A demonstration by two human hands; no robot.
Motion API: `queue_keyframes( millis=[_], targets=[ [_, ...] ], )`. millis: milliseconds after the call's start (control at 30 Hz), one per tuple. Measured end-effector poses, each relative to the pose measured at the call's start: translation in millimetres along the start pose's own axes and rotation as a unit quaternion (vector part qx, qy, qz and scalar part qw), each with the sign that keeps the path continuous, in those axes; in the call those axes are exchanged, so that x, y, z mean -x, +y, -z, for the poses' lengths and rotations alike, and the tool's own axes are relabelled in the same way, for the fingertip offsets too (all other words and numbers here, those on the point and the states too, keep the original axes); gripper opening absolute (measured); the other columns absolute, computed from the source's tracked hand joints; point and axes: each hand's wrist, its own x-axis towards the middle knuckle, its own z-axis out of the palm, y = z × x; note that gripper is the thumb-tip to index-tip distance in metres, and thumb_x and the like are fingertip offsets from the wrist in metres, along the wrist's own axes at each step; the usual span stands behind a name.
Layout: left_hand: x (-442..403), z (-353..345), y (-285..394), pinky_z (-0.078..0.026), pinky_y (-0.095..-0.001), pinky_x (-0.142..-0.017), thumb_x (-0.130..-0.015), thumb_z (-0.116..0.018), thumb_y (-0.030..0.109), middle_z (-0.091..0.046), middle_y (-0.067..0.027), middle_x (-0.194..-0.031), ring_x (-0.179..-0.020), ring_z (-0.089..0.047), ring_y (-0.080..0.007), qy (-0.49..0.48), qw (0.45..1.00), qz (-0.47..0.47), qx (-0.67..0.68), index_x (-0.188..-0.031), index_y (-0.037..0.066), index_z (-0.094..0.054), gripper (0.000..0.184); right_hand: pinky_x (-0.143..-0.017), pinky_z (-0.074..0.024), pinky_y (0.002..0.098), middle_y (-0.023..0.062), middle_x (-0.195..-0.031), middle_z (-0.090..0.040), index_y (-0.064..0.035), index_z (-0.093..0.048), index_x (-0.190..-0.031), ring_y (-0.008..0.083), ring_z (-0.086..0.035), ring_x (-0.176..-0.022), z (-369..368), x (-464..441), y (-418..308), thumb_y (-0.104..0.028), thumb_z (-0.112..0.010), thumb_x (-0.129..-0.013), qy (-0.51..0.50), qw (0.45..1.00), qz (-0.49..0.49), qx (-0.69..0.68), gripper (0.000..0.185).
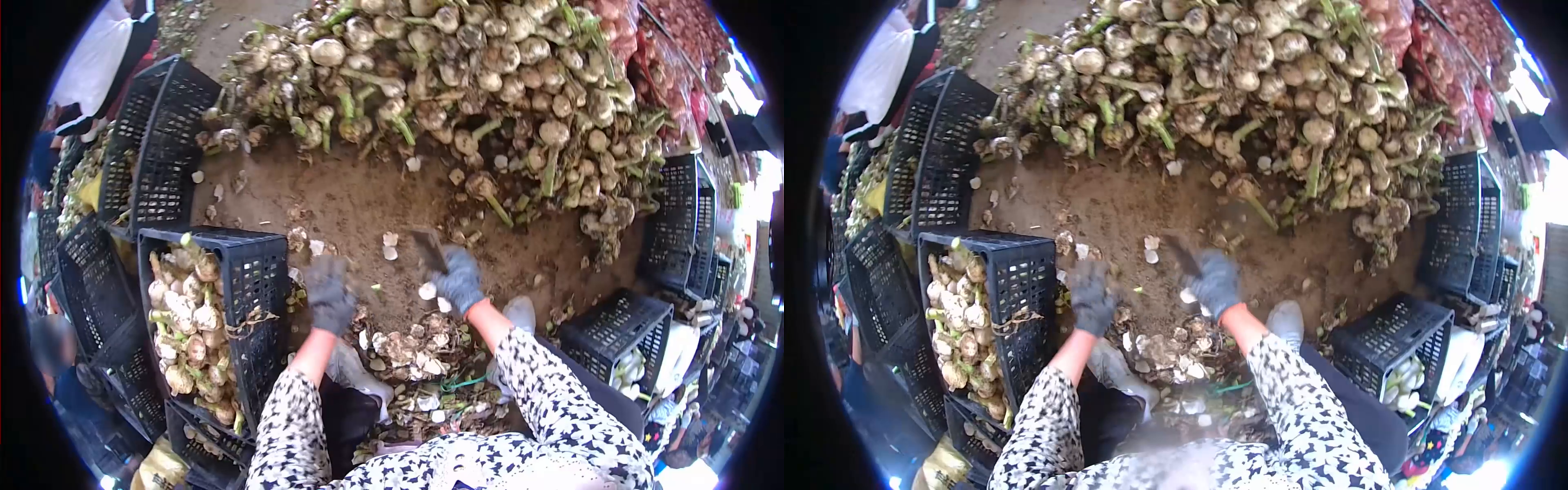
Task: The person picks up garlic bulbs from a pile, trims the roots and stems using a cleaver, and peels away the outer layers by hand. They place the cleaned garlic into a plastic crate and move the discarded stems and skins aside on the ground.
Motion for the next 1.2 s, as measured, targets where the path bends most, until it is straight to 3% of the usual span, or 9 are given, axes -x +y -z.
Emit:
queue_keyframes(
  millis=[133,200,400,533,633,767,867,1067,1200],
  targets=[
    [2.7,-49.2,-8.5,-0.016,-0.0484,-0.098,-0.074,-0.045,0.041,-0.033,-0.0152,-0.126,-0.117,-0.029,-0.0309,0.028,0.978,0.208,0.002,-0.125,0.010,-0.031,0.061,-0.068,-0.0444,0.0351,0.0137,-0.083,-0.060,-0.0076,-0.060,-0.089,0.0313,-0.056,-0.078,-6.2,-33.1,20.6,-0.036,-0.065,-0.059,0.188,0.925,0.067,0.324,0.041],
    [33.3,-65.6,20.6,-0.013,-0.0491,-0.099,-0.071,-0.046,0.044,-0.028,-0.0133,-0.131,-0.122,-0.023,-0.0307,-0.045,0.986,0.147,-0.059,-0.129,0.012,-0.026,0.069,-0.073,-0.0426,0.0363,0.0169,-0.083,-0.058,-0.0053,-0.058,-0.092,0.0337,-0.054,-0.083,-18.5,-13.0,38.2,-0.039,-0.063,-0.061,0.015,0.992,-0.072,0.106,0.046],
    [162.7,-66.2,125.7,-0.012,-0.0467,-0.099,-0.069,-0.048,0.045,-0.027,-0.0115,-0.131,-0.123,-0.020,-0.0305,-0.272,0.960,-0.002,0.069,-0.128,0.011,-0.027,0.071,-0.077,-0.0411,0.0381,0.0179,-0.092,-0.057,-0.0078,-0.057,-0.097,0.0322,-0.054,-0.087,-58.9,134.1,81.0,-0.046,-0.053,-0.069,-0.032,0.968,-0.249,-0.012,0.048],
    [227.0,-31.6,139.0,-0.015,-0.0486,-0.097,-0.069,-0.050,0.048,-0.027,-0.0098,-0.131,-0.121,-0.022,-0.0300,-0.364,0.918,-0.081,0.137,-0.128,0.014,-0.027,0.073,-0.080,-0.0409,0.0383,0.0145,-0.103,-0.054,-0.0125,-0.055,-0.103,0.0324,-0.053,-0.092,-66.6,203.8,158.3,-0.038,-0.036,-0.080,-0.360,0.853,-0.093,0.366,0.039],
    [227.7,-31.9,129.2,-0.018,-0.0508,-0.096,-0.065,-0.053,0.052,-0.028,-0.0111,-0.130,-0.122,-0.022,-0.0289,-0.402,0.906,-0.045,0.122,-0.128,0.015,-0.028,0.076,-0.059,-0.0435,0.0414,0.0160,-0.076,-0.060,-0.0049,-0.060,-0.083,0.0327,-0.058,-0.069,-52.5,196.3,154.8,-0.052,-0.048,-0.072,-0.212,0.921,0.024,0.326,0.050],
    [191.9,1.9,115.7,-0.035,-0.0401,-0.088,-0.070,-0.052,0.026,-0.045,-0.0141,-0.117,-0.109,-0.044,-0.0281,-0.345,0.933,0.033,0.099,-0.110,0.011,-0.049,0.043,-0.059,-0.0441,0.0365,0.0164,-0.067,-0.060,-0.0018,-0.063,-0.072,0.0262,-0.060,-0.067,-8.1,153.3,52.2,-0.055,-0.056,-0.065,-0.026,0.984,-0.106,0.140,0.055],
    [173.0,1.0,104.2,-0.044,-0.0388,-0.068,-0.073,-0.048,0.032,-0.060,-0.0151,-0.082,-0.075,-0.059,-0.0287,-0.256,0.957,0.058,0.124,-0.084,0.009,-0.061,0.028,-0.064,-0.0442,0.0340,0.0152,-0.076,-0.061,-0.0052,-0.063,-0.083,0.0262,-0.060,-0.071,44.8,122.2,-8.1,-0.048,-0.056,-0.065,-0.072,0.981,-0.089,0.159,0.047],
    [151.0,28.3,119.5,-0.041,-0.0416,-0.077,-0.079,-0.035,0.045,-0.058,-0.0174,-0.090,-0.086,-0.055,-0.0330,-0.229,0.957,0.127,0.121,-0.087,0.006,-0.060,0.047,-0.072,-0.0442,0.0380,0.0143,-0.093,-0.058,-0.0078,-0.061,-0.086,0.0305,-0.055,-0.087,158.0,114.9,-88.0,-0.033,-0.054,-0.066,0.002,0.910,0.100,0.403,0.033],
    [143.7,22.3,141.2,-0.041,-0.0441,-0.074,-0.078,-0.043,0.033,-0.056,-0.0208,-0.089,-0.087,-0.053,-0.0359,-0.236,0.964,0.053,0.108,-0.087,0.003,-0.056,0.034,-0.069,-0.0445,0.0381,0.0144,-0.085,-0.060,-0.0067,-0.062,-0.085,0.0307,-0.057,-0.080,202.4,147.4,-73.1,-0.035,-0.057,-0.063,0.008,0.961,0.049,0.271,0.036]
  ],
)
